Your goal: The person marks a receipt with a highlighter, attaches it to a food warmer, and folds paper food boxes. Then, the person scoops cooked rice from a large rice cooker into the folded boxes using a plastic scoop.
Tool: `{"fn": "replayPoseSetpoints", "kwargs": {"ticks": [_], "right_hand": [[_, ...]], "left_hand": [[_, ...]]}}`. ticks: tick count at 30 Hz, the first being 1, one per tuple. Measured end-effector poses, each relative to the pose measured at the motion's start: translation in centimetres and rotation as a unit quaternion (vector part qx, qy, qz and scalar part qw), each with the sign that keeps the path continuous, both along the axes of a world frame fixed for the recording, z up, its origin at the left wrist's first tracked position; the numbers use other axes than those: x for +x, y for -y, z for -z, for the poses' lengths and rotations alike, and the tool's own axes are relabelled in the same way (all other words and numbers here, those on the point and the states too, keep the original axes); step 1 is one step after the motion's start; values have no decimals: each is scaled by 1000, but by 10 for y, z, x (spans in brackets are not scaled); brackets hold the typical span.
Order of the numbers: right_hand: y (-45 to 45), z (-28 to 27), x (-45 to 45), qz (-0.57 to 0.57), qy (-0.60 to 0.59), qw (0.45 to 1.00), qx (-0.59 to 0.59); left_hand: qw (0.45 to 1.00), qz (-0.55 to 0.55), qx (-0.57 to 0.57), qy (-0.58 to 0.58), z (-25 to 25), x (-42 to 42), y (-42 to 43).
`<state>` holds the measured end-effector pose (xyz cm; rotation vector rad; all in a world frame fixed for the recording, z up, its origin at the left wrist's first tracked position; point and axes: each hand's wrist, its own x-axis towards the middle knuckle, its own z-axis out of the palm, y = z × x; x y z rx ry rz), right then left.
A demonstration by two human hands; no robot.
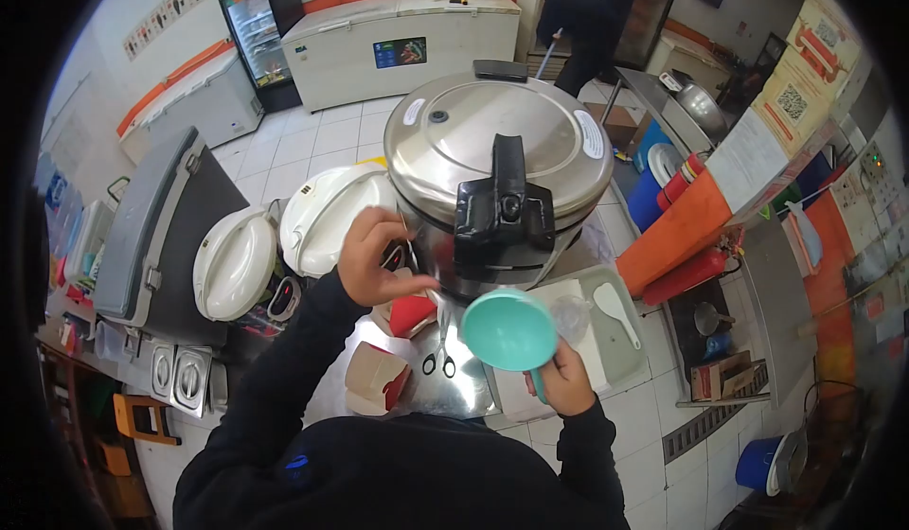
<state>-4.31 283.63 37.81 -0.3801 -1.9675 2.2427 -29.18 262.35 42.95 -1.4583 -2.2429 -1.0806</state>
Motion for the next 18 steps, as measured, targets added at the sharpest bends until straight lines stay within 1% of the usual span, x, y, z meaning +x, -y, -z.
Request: {"fn": "replayPoseSetpoints", "kwargs": {"ticks": [2,4,5,6,8,9,10,11,12,13,14,15,16,17,18], "right_hand": [[-7,-10,3,42,-34,998,-29],[-14,-11,6,100,-50,991,-76],[-19,-9,8,102,-61,988,-97],[-25,-8,10,104,-73,985,-117],[-33,-7,14,128,-85,978,-143],[-38,-7,15,157,-71,980,-102],[-45,-6,15,186,-55,979,-62],[-51,-9,15,212,-38,976,-22],[-61,-19,14,238,-18,970,41],[-80,-27,12,227,-54,969,87],[-96,-37,7,213,-88,964,132],[-103,-68,-11,189,-106,964,154],[-123,-79,-23,153,-125,968,156],[-128,-92,-48,169,-151,961,159],[-134,-104,-78,128,-180,964,149]], "left_hand": [[982,63,94,-152,-31,7,-33],[981,80,51,-169,-29,-3,-54],[979,88,31,-180,-26,-10,-62],[982,89,32,-162,-21,-15,-66],[965,127,91,-211,-13,-26,-69],[954,145,120,-233,-8,-30,-71],[928,147,134,-314,-5,-30,-74],[924,141,152,-320,-14,-29,-76],[921,134,170,-325,-25,-29,-76],[917,127,187,-329,-41,-28,-76],[899,117,243,-345,-62,-33,-80],[879,105,297,-359,-89,-44,-87],[867,77,299,-391,-121,-56,-91],[853,49,300,-424,-156,-70,-96],[841,29,301,-448,-186,-84,-106]]}}
